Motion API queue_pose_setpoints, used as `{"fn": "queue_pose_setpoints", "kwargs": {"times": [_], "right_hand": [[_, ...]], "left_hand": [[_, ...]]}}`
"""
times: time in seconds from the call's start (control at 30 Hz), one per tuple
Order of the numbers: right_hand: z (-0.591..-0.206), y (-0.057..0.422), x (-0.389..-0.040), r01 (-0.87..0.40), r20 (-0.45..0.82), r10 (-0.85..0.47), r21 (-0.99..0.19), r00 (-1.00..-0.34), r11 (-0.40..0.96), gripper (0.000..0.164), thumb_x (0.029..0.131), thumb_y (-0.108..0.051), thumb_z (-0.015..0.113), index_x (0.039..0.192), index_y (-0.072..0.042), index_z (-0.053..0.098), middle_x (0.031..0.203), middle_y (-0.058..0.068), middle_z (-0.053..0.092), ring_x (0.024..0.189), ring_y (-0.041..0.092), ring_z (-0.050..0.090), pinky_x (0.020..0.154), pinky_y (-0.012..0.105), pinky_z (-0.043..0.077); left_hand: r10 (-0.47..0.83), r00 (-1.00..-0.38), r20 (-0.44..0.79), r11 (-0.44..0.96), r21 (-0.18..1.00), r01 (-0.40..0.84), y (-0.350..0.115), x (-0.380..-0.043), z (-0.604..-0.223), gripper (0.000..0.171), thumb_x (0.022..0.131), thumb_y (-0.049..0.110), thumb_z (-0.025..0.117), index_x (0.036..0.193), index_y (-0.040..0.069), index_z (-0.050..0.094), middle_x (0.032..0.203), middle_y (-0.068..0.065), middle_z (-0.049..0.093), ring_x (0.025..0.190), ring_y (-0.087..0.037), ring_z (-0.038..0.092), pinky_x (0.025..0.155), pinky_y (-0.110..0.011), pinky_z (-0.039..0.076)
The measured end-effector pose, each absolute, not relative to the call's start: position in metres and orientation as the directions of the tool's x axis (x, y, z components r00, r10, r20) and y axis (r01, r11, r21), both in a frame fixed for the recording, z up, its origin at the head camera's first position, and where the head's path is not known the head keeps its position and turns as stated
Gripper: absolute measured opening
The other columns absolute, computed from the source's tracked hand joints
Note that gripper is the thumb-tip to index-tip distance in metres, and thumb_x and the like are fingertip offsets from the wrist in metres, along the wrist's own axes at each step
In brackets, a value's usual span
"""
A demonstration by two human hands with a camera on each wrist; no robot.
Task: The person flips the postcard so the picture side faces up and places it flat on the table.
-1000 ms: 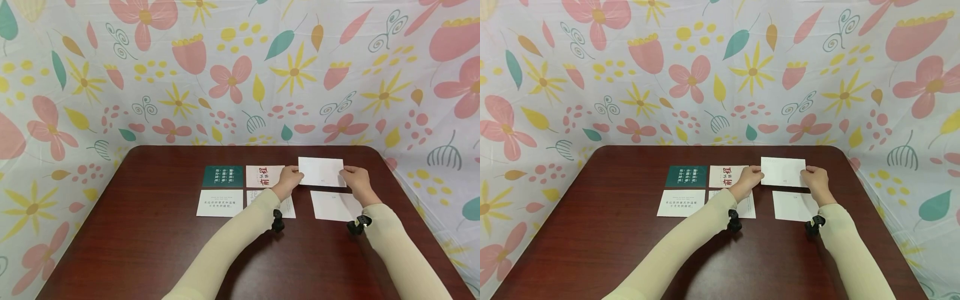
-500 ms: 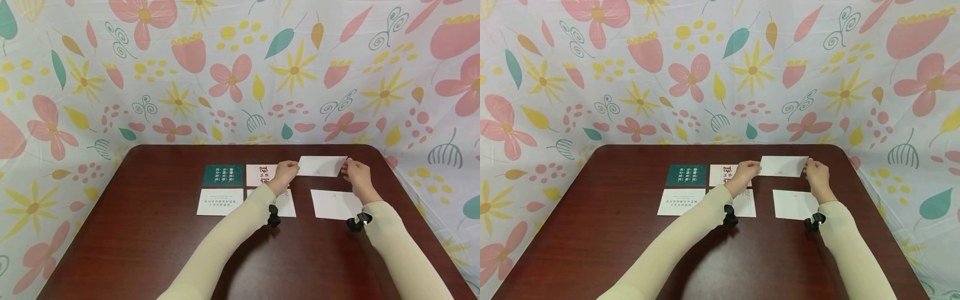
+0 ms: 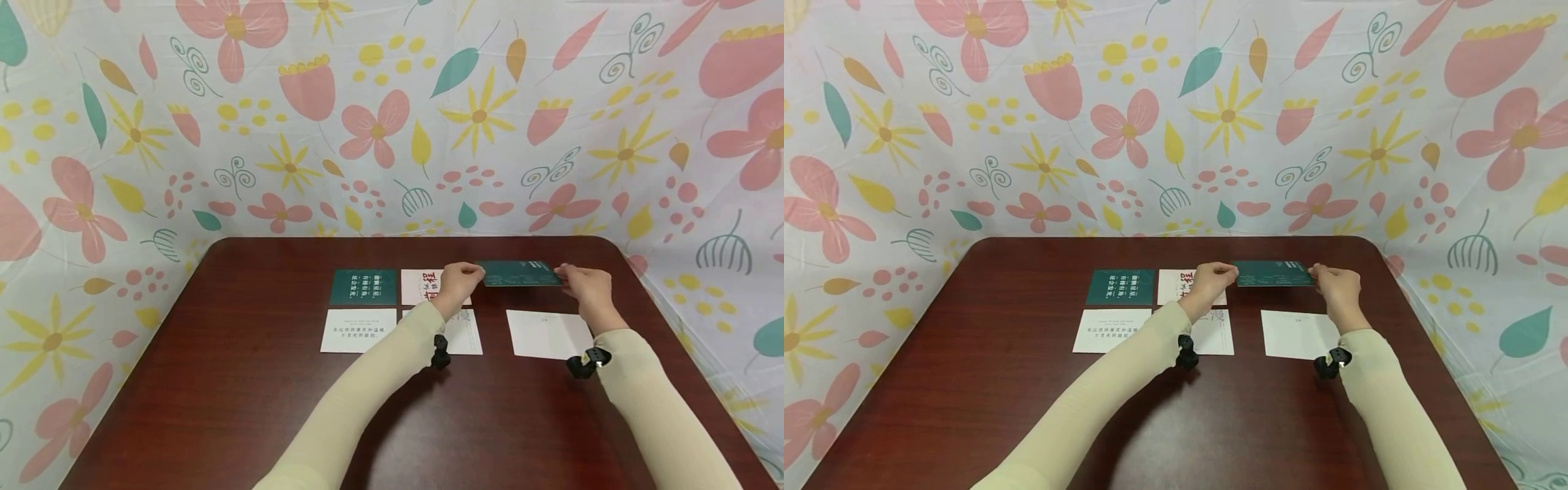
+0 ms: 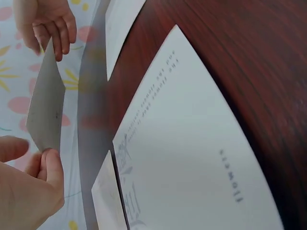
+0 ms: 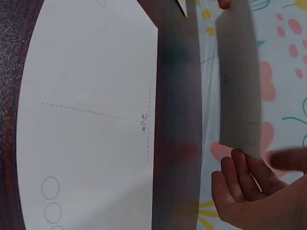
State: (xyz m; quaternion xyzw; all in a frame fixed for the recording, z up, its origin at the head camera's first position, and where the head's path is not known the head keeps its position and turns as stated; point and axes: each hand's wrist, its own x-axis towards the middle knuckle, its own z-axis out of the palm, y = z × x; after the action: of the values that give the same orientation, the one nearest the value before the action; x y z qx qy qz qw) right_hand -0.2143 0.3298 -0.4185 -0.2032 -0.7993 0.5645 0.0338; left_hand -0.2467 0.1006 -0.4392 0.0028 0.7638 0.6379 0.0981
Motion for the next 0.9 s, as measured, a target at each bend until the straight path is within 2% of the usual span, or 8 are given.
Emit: {"fn": "queue_pose_setpoints", "kwargs": {"times": [0.1, 0.17, 0.3, 0.63, 0.77, 0.9], "right_hand": [[-0.421, 0.329, -0.214, 0.283, -0.162, 0.329, -0.888, -0.93, 0.363, 0.045, 0.1, -0.022, 0.048, 0.132, 0.009, 0.052, 0.128, 0.023, 0.054, 0.071, -0.011, 0.053, 0.091, 0.033, 0.05], [-0.423, 0.328, -0.215, 0.274, -0.152, 0.312, -0.876, -0.938, 0.396, 0.043, 0.099, -0.019, 0.051, 0.133, 0.008, 0.052, 0.136, 0.029, 0.046, 0.07, -0.011, 0.053, 0.088, 0.031, 0.052], [-0.424, 0.327, -0.216, 0.261, -0.131, 0.307, -0.863, -0.943, 0.433, 0.043, 0.098, -0.016, 0.054, 0.134, 0.007, 0.052, 0.135, 0.029, 0.048, 0.068, -0.009, 0.054, 0.08, 0.027, 0.054], [-0.428, 0.326, -0.22, 0.259, -0.12, 0.294, -0.826, -0.948, 0.5, 0.044, 0.096, -0.017, 0.058, 0.133, 0.006, 0.053, 0.126, 0.028, 0.055, 0.073, -0.002, 0.058, 0.08, 0.032, 0.055], [-0.431, 0.327, -0.221, 0.277, -0.125, 0.305, -0.801, -0.944, 0.53, 0.045, 0.095, -0.02, 0.058, 0.133, 0.005, 0.054, 0.128, 0.028, 0.054, 0.086, 0.012, 0.061, 0.077, 0.032, 0.054], [-0.434, 0.325, -0.221, 0.274, -0.123, 0.295, -0.787, -0.948, 0.552, 0.049, 0.093, -0.02, 0.06, 0.134, 0.006, 0.052, 0.132, 0.031, 0.049, 0.108, 0.034, 0.055, 0.085, 0.044, 0.05]], "left_hand": [[0.127, -0.983, -0.133, 0.198, 0.974, -0.106, 0.099, -0.247, -0.44, 0.017, 0.093, 0.012, 0.065, 0.108, 0.008, 0.072, 0.097, 0.001, 0.064, 0.09, -0.017, 0.062, 0.078, -0.03, 0.053], [0.119, -0.985, -0.124, 0.182, 0.978, -0.102, 0.099, -0.248, -0.441, 0.019, 0.091, 0.006, 0.065, 0.109, 0.007, 0.071, 0.093, 0.0, 0.063, 0.087, -0.018, 0.063, 0.077, -0.029, 0.053], [0.088, -0.99, -0.106, 0.15, 0.984, -0.093, 0.101, -0.25, -0.444, 0.026, 0.087, -0.002, 0.066, 0.113, 0.004, 0.068, 0.089, -0.005, 0.062, 0.085, -0.021, 0.064, 0.077, -0.029, 0.055], [0.068, -0.989, -0.132, 0.173, 0.978, -0.119, 0.103, -0.252, -0.447, 0.031, 0.087, -0.003, 0.066, 0.117, 0.001, 0.067, 0.086, -0.008, 0.065, 0.084, -0.021, 0.065, 0.076, -0.031, 0.055], [0.095, -0.983, -0.155, 0.182, 0.974, -0.136, 0.102, -0.25, -0.446, 0.033, 0.087, -0.005, 0.064, 0.119, 0.0, 0.066, 0.083, -0.006, 0.063, 0.084, -0.024, 0.065, 0.076, -0.033, 0.055], [0.134, -0.974, -0.181, 0.206, 0.967, -0.151, 0.103, -0.25, -0.446, 0.035, 0.09, -0.004, 0.059, 0.125, -0.001, 0.062, 0.09, -0.008, 0.064, 0.081, -0.019, 0.064, 0.074, -0.03, 0.054]]}}
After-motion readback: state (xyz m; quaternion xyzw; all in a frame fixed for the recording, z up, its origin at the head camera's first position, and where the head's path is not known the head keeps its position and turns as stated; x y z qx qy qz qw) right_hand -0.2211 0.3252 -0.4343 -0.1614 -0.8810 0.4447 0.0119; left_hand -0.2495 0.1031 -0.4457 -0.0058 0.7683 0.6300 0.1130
